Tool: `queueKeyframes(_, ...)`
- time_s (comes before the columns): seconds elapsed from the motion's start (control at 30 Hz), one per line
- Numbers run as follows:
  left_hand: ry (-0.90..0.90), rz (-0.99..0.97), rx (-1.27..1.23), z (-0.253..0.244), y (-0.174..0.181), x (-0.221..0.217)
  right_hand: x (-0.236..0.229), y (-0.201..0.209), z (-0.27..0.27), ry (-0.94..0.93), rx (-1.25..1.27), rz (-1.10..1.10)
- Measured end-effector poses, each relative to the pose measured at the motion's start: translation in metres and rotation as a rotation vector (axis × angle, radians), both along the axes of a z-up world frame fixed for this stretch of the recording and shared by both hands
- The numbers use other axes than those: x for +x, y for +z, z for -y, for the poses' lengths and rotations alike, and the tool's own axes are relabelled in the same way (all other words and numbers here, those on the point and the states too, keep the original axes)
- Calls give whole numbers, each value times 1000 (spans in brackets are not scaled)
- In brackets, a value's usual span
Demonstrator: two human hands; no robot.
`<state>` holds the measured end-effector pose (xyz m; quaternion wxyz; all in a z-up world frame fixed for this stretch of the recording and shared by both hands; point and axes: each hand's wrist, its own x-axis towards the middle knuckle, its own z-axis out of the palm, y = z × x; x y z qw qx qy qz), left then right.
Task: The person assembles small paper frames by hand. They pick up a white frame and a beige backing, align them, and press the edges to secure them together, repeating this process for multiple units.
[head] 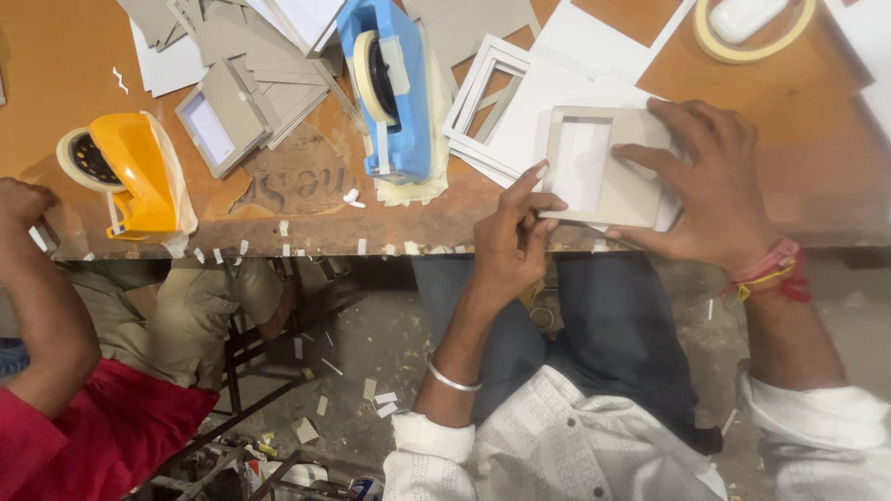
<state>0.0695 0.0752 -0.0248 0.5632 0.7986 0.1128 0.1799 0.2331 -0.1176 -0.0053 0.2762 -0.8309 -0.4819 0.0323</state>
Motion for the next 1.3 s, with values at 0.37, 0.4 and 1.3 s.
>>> queueKeyframes(0.37,12,9,-138,2,-9,-3,9,-7,5,98,68,-91)
queueKeyframes(0.4,13,-6,-146,2,-8,-3,10,-6,6,101,75,-87)
queueKeyframes(1.3,295,157,-289,59,-12,-38,-5,12,9,128,50,-34)
